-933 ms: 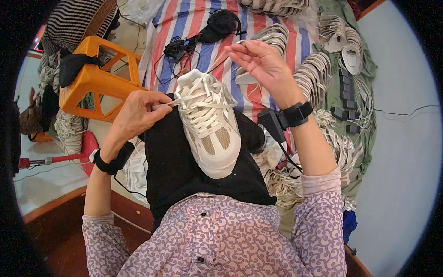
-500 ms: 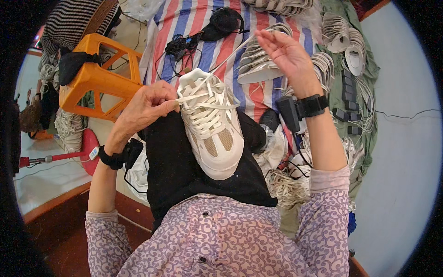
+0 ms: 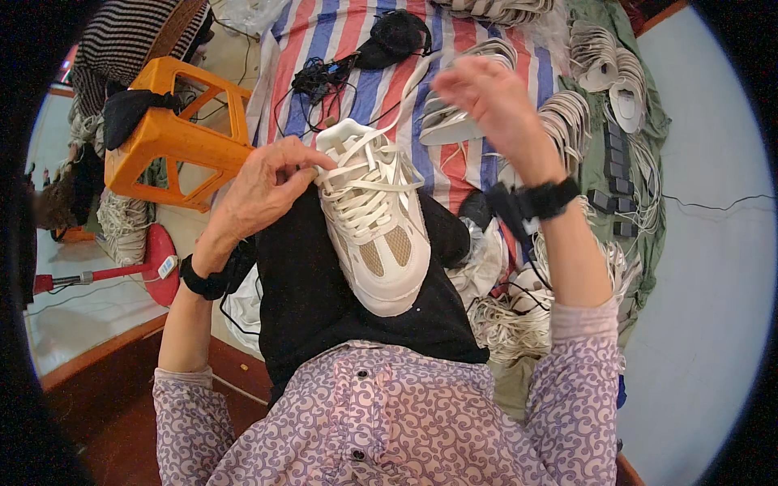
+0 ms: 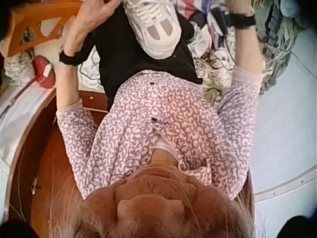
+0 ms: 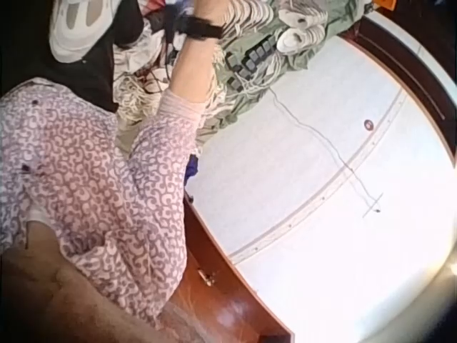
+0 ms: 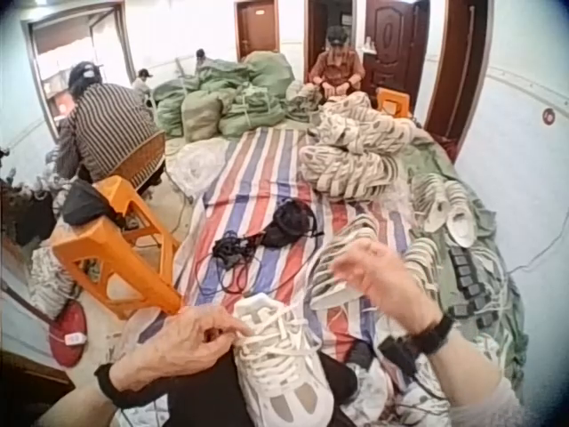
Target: Threading laces through the eyelets of manufactured sneakers.
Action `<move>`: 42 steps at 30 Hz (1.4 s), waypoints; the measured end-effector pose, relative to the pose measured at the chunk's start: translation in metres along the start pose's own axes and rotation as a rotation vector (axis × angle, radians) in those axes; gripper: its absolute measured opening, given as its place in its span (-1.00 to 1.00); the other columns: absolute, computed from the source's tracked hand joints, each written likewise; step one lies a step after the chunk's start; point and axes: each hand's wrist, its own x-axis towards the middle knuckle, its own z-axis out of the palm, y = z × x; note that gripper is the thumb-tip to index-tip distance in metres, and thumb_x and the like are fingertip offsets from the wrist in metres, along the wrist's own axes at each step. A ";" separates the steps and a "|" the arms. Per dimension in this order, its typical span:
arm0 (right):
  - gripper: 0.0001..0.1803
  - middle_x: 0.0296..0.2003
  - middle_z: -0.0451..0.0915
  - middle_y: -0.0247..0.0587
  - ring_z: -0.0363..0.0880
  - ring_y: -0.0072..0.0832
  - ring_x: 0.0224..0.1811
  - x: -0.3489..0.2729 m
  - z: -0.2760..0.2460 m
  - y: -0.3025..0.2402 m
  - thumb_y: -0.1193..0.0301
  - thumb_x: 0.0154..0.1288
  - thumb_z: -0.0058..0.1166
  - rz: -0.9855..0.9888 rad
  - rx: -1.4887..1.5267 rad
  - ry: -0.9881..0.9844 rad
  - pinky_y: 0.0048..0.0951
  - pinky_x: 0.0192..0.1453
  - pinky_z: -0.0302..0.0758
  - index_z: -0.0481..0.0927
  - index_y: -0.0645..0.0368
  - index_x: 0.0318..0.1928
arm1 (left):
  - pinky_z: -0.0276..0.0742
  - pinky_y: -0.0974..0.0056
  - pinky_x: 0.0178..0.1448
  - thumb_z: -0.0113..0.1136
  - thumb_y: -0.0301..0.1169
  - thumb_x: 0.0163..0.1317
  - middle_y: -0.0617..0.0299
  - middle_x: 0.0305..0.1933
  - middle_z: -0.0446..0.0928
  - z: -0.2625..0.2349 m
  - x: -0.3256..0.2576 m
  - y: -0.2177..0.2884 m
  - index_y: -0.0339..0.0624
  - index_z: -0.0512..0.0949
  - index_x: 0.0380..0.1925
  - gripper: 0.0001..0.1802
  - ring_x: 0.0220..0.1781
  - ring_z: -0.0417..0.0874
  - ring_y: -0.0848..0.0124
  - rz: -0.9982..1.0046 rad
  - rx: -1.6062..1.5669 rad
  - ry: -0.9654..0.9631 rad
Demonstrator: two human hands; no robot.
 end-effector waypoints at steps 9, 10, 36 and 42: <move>-0.87 -0.27 0.68 -0.41 0.57 -0.73 -0.24 -0.058 0.063 0.070 0.48 0.32 0.27 0.079 -0.393 0.062 -0.66 -0.09 0.47 0.67 0.22 -0.15 | 0.41 0.33 -0.30 0.22 -0.46 0.21 0.24 -0.45 0.58 0.019 0.040 -0.005 -0.27 0.72 -0.22 -0.80 -0.42 0.49 0.49 0.184 0.041 0.021; -0.87 -0.27 0.68 -0.41 0.57 -0.73 -0.24 -0.058 0.064 0.073 0.48 0.32 0.27 0.078 -0.389 0.063 -0.66 -0.09 0.47 0.67 0.22 -0.15 | 0.41 0.33 -0.30 0.22 -0.46 0.21 0.24 -0.45 0.58 0.021 0.042 -0.006 -0.27 0.72 -0.22 -0.80 -0.42 0.49 0.49 0.185 0.044 0.018; -0.88 -0.35 0.63 -0.47 0.50 -0.75 -0.33 -0.058 0.076 0.089 0.44 0.27 0.31 0.126 -0.172 0.158 -0.65 -0.20 0.42 0.66 0.23 -0.28 | 0.51 0.28 -0.34 0.30 -0.37 0.02 0.14 -0.57 0.61 0.031 0.054 -0.005 -0.26 0.74 -0.32 -0.76 -0.52 0.59 0.41 -0.062 -0.033 -0.090; -0.81 -0.26 0.55 -0.33 0.46 -0.35 -0.10 -0.073 0.087 0.073 0.37 0.08 0.41 -0.426 -1.036 -0.032 -0.31 -0.02 0.39 0.64 0.12 -0.33 | 0.39 0.42 -0.36 0.31 -0.38 0.12 0.41 -0.52 0.57 0.034 0.057 -0.011 -0.35 0.70 -0.36 -0.79 -0.44 0.46 0.63 -0.073 -0.017 -0.100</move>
